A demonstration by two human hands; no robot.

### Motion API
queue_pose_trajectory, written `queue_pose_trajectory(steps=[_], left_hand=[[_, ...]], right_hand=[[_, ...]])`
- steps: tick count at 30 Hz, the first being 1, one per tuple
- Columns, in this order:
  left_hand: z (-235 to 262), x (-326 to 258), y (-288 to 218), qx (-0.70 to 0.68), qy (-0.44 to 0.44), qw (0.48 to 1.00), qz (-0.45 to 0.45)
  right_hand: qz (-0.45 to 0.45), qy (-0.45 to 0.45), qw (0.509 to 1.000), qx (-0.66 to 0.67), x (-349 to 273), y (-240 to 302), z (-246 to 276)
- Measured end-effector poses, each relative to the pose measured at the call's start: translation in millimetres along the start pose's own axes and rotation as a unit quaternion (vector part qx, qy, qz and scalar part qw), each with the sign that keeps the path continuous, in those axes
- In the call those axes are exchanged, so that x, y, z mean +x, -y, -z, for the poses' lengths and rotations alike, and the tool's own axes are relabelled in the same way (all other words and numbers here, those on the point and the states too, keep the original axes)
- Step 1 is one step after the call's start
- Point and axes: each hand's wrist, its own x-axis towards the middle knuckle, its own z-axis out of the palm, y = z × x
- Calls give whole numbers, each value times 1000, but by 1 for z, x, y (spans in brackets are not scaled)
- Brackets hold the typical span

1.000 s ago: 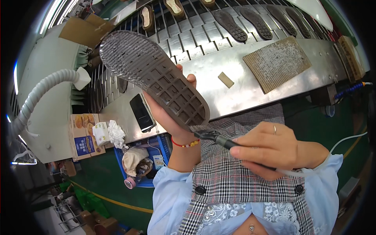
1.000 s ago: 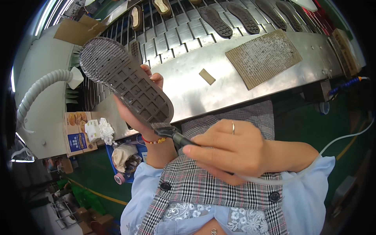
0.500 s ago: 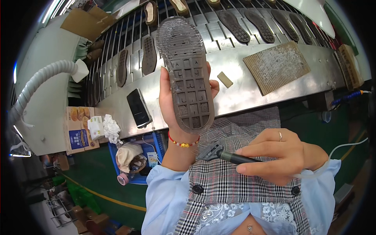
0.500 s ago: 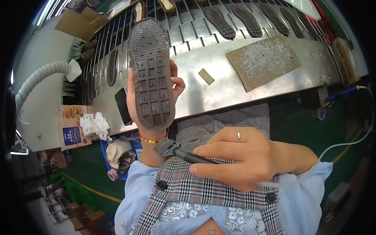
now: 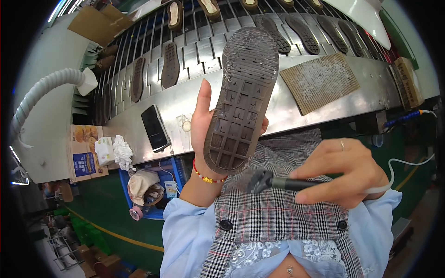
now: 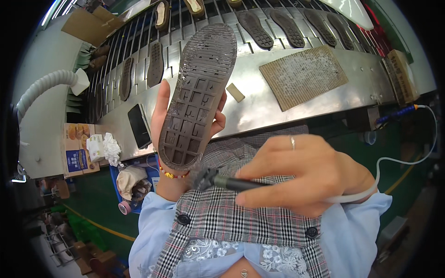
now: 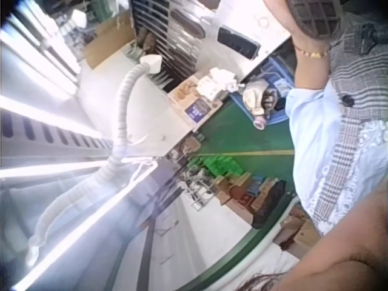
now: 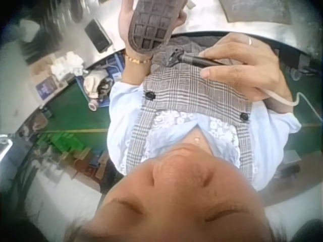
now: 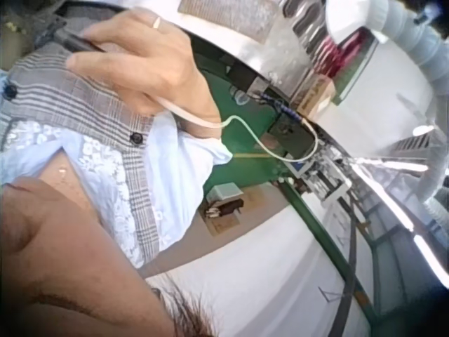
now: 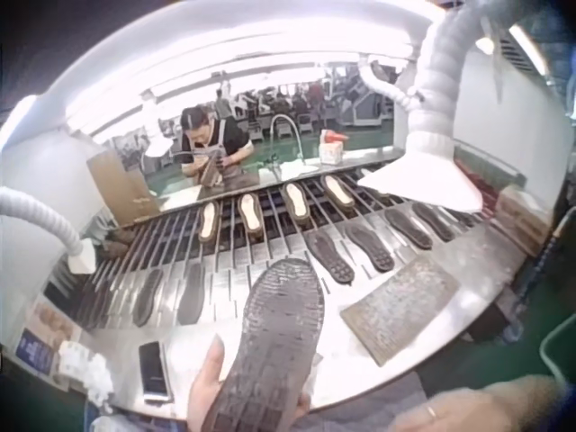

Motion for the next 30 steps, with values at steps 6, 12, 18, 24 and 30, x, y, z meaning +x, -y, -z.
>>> queue_pose_trajectory(steps=[6, 12, 18, 24, 30], left_hand=[[11, -5, -2, -13, 77, 995, 66], [22, -7, -4, -9, 163, 980, 115], [28, -17, -4, -95, 116, 985, 90], [21, -23, -3, -90, 135, 982, 101], [11, -29, 2, -142, 141, 975, 97]], right_hand=[[-9, 15, 1000, -13, 2, 2, 15], [-16, 61, 998, -4, -1, 4, 28], [-32, 21, 999, -37, 1, 6, 38], [-37, -15, 997, -63, -3, 7, 39], [-41, -36, 996, -75, -4, 8, 48]])
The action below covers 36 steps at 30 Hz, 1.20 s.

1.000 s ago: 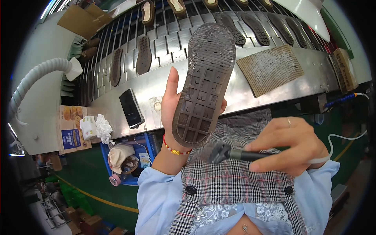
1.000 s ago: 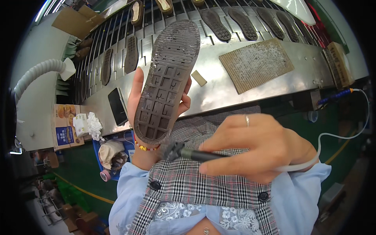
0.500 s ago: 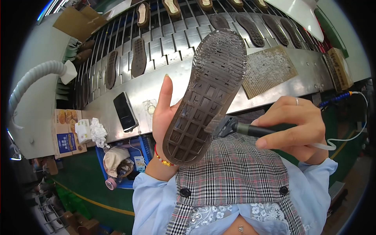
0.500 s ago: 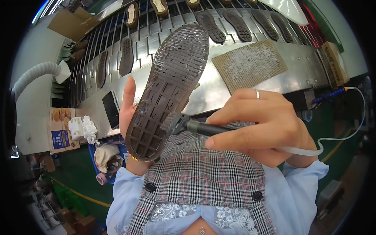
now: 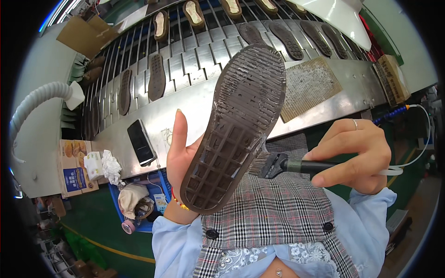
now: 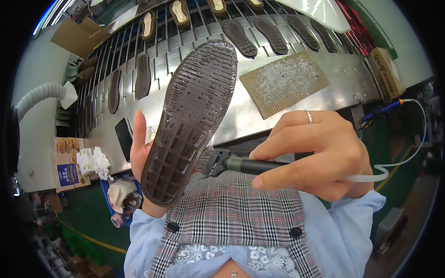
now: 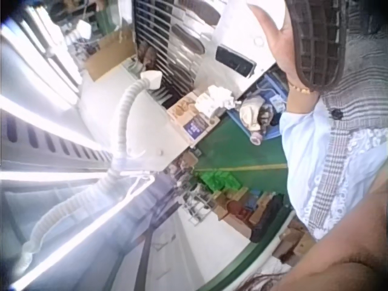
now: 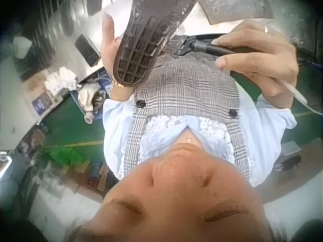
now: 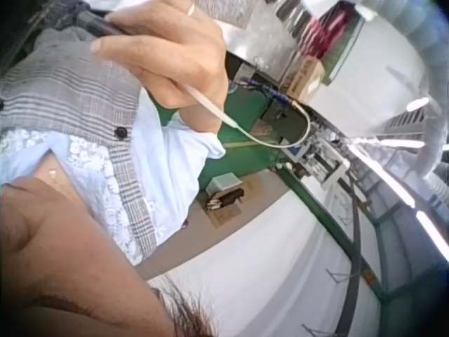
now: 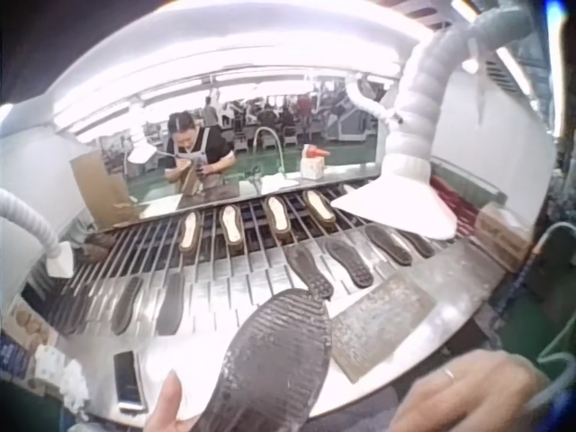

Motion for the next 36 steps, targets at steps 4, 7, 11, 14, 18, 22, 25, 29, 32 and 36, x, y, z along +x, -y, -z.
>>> queue_pose_trajectory(steps=[4, 7, 11, 14, 18, 22, 25, 29, 32, 36], left_hand=[[-2, -5, 1, 15, 7, 1000, -2], [-2, -8, 1, 8, -2, 1000, -3], [3, -13, -6, 35, -9, 999, -2], [8, -15, -12, 51, -23, 998, -10], [16, -4, -17, 74, -88, 992, -42], [41, 18, -29, 99, -109, 988, -43], [67, 35, -57, 132, -112, 983, -57], [70, 95, -114, 221, -63, 971, -64], [57, 149, -156, 409, -243, 838, -265], [130, 116, -286, 677, -469, 385, -417]], right_hand=[[6, -44, 999, -8, -2, -6, 1], [8, -11, 1000, 18, -2, -3, 10], [22, 19, 999, 30, 8, -29, 28], [7, 45, 994, 97, 8, -40, 42], [0, -100, 982, 158, 18, -58, 7], [-325, -84, 844, 418, 8, -55, -49], [-308, -218, 715, 588, -22, -72, -68], [-272, -349, 677, 588, -43, -101, -80], [-285, -376, 687, 553, -49, -102, -78], [-290, -375, 723, 503, -69, -103, -74]])
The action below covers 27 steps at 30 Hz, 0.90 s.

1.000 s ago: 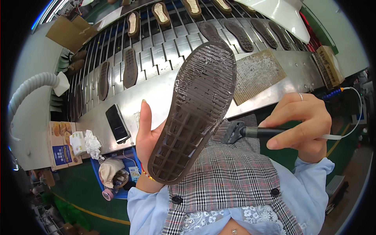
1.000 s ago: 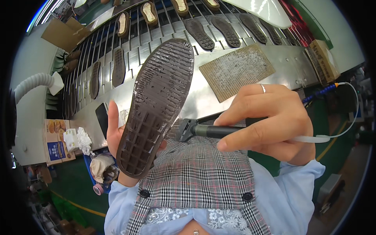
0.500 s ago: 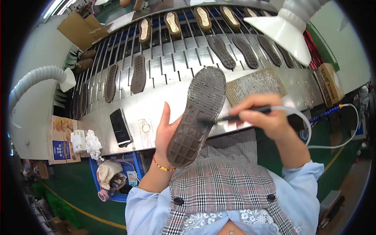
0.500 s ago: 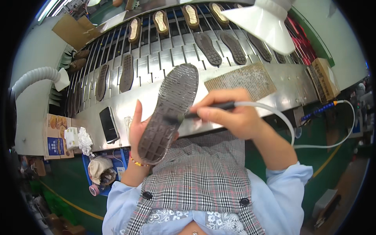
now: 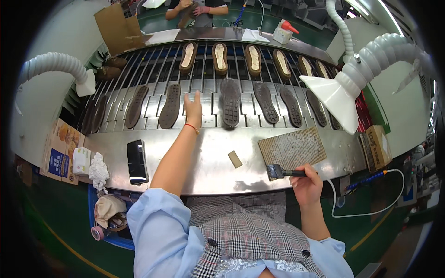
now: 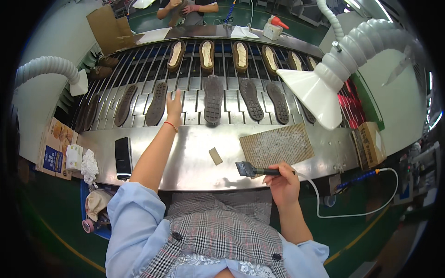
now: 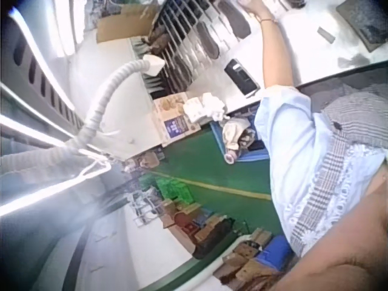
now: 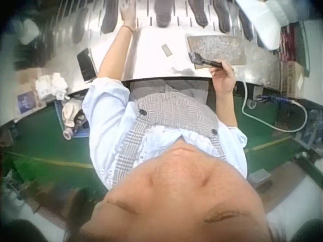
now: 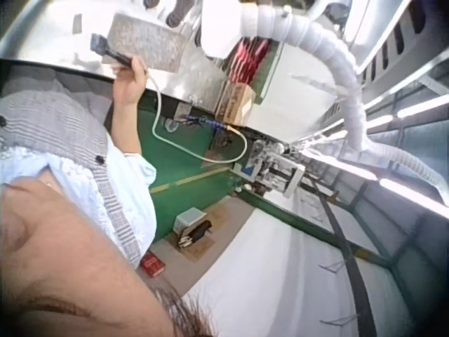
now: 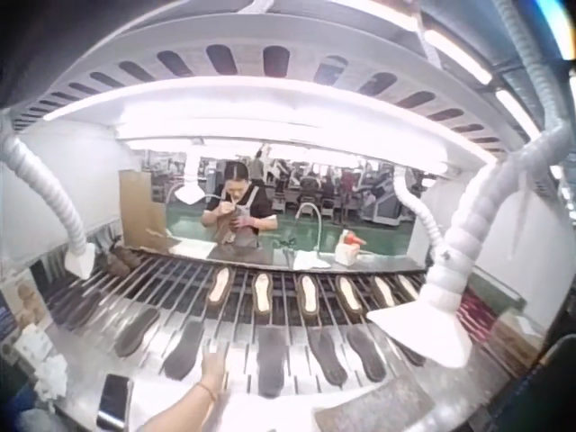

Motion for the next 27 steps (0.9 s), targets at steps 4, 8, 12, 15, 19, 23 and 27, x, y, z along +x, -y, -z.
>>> queue_pose_trajectory(steps=[4, 8, 12, 15, 19, 23, 27], left_hand=[[70, 38, 41, 541, -44, 840, -10], [98, 51, 29, 560, 75, 822, 68], [80, 48, 13, 535, -10, 841, 85], [87, 65, 2, -30, 76, 970, 230], [85, 61, -29, -478, 242, 793, 289], [99, -91, -113, -543, 310, 754, 203], [75, -208, -146, -567, 276, 747, 209]], right_hand=[[-3, -78, 997, -4, -13, 0, 31], [-19, -124, 991, 34, -11, -9, 47], [-24, -109, 993, 44, 1, -17, 35], [-28, -74, 996, 47, 10, -14, 14], [-10, -63, 996, 65, 23, 2, -12], [21, -14, 997, 68, 23, 19, -27], [17, 42, 995, 91, 17, 18, -46]])
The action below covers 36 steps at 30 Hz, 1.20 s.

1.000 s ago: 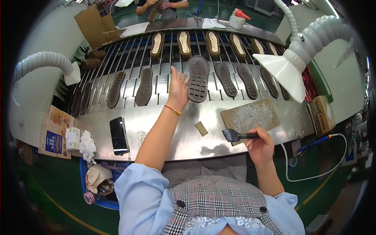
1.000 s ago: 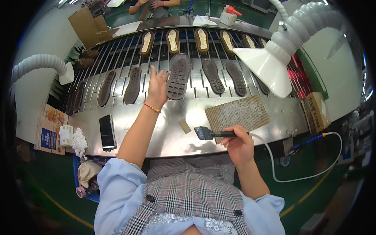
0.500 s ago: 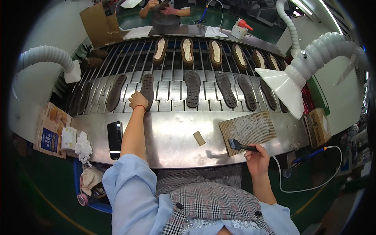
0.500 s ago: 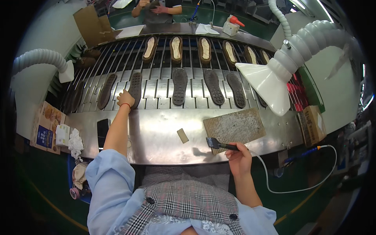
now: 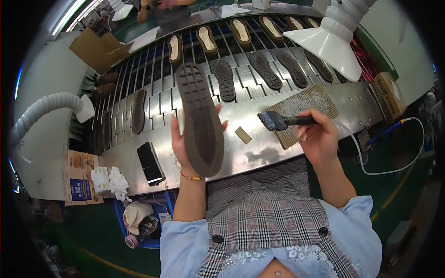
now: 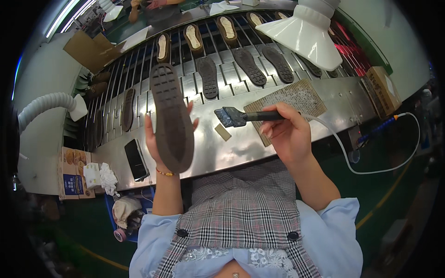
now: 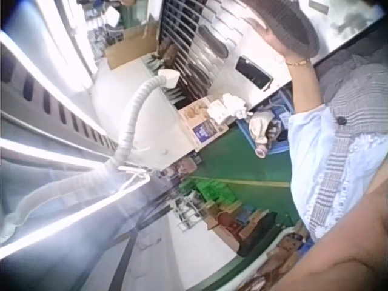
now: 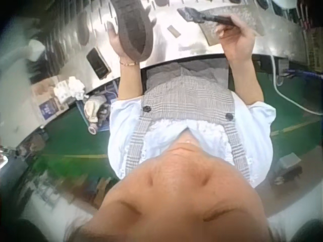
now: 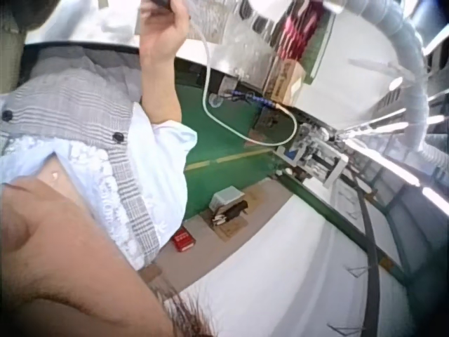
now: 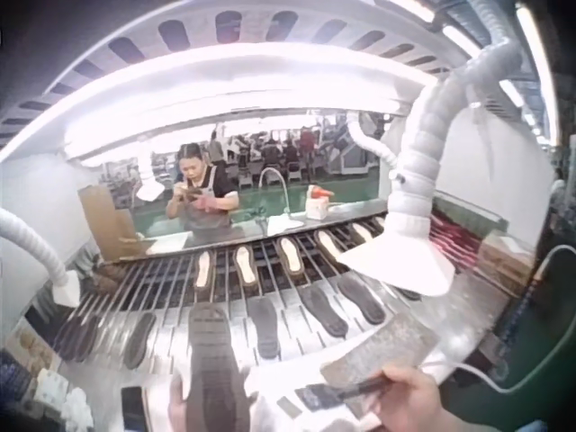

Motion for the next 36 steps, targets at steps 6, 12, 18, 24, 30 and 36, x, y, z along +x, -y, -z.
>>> queue_pose_trajectory(steps=[6, 12, 18, 24, 30, 36], left_hand=[[3, -36, 58, -102, 96, 984, 109], [8, -42, 54, 177, 166, 966, -87], [9, -45, 35, 85, 175, 976, -93], [2, -48, 25, 25, 178, 969, -167], [9, -38, 8, -27, 249, 952, -178], [-7, -38, 4, 19, 159, 960, -228]], right_hand=[[29, 36, 979, -197, -29, -12, -46], [359, 167, 727, -561, -57, -16, -73], [375, 292, 731, -489, -68, -18, -89], [341, 305, 759, -463, -72, -32, -84], [321, 314, 773, -447, -73, -35, -82], [316, 285, 774, -468, -67, -39, -76]])
